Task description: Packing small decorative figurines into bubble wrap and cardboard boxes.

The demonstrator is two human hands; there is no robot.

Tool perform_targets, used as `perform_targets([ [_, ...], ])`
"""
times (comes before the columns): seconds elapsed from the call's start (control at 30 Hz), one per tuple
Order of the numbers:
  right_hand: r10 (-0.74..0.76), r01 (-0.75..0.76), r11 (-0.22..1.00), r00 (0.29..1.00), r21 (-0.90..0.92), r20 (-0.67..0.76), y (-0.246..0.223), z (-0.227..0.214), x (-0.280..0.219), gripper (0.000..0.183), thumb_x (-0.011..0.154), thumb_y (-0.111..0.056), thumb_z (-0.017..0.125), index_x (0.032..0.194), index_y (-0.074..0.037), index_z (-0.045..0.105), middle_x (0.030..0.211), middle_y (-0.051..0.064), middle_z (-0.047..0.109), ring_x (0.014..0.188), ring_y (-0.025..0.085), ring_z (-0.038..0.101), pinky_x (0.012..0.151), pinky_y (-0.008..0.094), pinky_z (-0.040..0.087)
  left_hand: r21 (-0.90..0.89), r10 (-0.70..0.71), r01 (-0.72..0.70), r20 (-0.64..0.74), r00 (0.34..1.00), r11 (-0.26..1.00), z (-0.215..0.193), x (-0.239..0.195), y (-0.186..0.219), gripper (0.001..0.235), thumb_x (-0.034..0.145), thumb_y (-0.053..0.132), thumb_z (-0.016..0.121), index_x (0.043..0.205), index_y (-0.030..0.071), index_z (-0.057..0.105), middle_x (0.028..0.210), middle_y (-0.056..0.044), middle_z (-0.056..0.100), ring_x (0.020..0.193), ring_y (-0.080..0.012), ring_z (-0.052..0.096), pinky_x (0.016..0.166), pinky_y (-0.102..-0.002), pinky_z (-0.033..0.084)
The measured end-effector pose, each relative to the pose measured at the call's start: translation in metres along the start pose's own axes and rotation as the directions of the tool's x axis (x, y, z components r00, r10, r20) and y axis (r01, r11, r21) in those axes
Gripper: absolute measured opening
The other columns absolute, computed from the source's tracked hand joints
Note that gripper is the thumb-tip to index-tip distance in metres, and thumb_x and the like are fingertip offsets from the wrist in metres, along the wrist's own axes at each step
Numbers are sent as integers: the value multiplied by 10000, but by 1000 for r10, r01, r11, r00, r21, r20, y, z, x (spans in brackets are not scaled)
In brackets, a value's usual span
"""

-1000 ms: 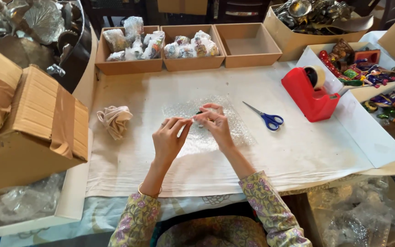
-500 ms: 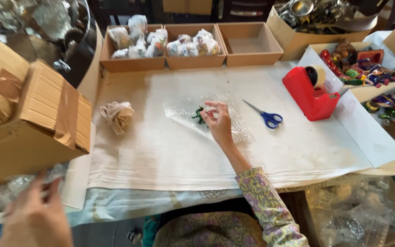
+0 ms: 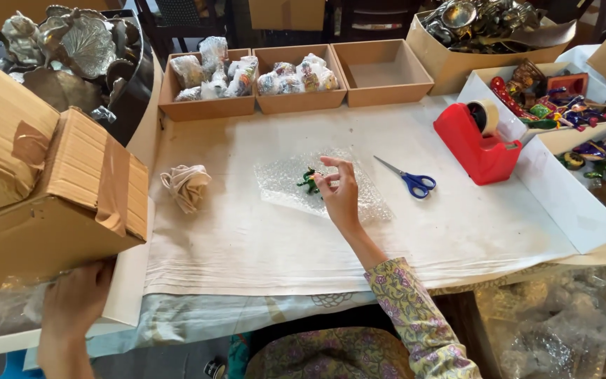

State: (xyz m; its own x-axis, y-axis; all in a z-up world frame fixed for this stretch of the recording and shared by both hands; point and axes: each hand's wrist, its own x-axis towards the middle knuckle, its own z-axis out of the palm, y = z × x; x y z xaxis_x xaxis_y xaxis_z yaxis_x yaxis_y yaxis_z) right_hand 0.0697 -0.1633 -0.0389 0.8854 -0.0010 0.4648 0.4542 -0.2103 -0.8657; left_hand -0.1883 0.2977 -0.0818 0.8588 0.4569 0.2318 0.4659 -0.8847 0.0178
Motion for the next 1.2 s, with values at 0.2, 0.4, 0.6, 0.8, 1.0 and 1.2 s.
perform_targets([
  [0.2, -34, 34, 999, 999, 15, 27, 7, 2, 1, 292, 931, -84, 735, 1214, -80, 664, 1167, 44, 634, 746, 86, 666, 572, 234, 537, -309, -108, 85, -59, 992, 947, -113, -43, 53, 333, 1018, 408, 556, 1236, 231, 736, 1076, -137, 763, 927, -415, 690, 803, -512, 538],
  [0.4, 5, -7, 999, 998, 32, 64, 12, 5, -3, 160, 954, -82, 726, 1114, -66, 729, 939, 51, 715, 675, 104, 610, 552, 252, 507, 153, 55, 33, -535, 843, 988, -120, -112, 82, 184, 1096, 145, 557, 1249, 197, 644, 1218, 37, 662, 1033, -94, 664, 950, -238, 514],
  [0.6, -190, 191, 980, 982, -54, 26, 18, -7, 6, 80, 985, -84, 694, 1055, -98, 730, 1016, 26, 744, 833, 91, 733, 690, 241, 629, -189, 332, -619, -707, 625, 762, -209, -103, 262, 222, 949, 85, 760, 1157, 160, 741, 1178, 13, 742, 878, -144, 715, 776, -288, 556],
  [0.8, -367, 356, 736, 924, -576, 102, 44, -102, 48, 193, 895, -18, 693, 1046, -125, 748, 1096, 98, 708, 1078, 314, 643, 967, 414, 498, -397, 646, -805, -482, 592, 441, -110, 21, 370, 195, 939, 97, 713, 1134, 87, 708, 1207, -39, 722, 1192, -253, 628, 916, -395, 537],
  [1.0, -164, 217, 661, 976, -718, 143, 101, -197, 42, 162, 941, -100, 691, 1094, -96, 745, 1149, 107, 685, 1087, 329, 618, 947, 427, 499, -641, 643, -690, -379, 666, 336, -6, 105, 380, 543, 967, 328, 639, 1430, 67, 528, 1470, -143, 561, 1395, -356, 488, 1173, -446, 351],
  [1.2, -70, 181, 683, 980, -708, 184, 106, -223, 50, 145, 931, -178, 713, 1049, -101, 746, 1167, 99, 680, 1050, 288, 657, 889, 400, 534, -162, 562, -577, -131, 817, 800, 79, 80, 352, 841, 1036, 602, 425, 1539, -60, 299, 1622, -277, 273, 1483, -491, 278, 1175, -561, 199],
])
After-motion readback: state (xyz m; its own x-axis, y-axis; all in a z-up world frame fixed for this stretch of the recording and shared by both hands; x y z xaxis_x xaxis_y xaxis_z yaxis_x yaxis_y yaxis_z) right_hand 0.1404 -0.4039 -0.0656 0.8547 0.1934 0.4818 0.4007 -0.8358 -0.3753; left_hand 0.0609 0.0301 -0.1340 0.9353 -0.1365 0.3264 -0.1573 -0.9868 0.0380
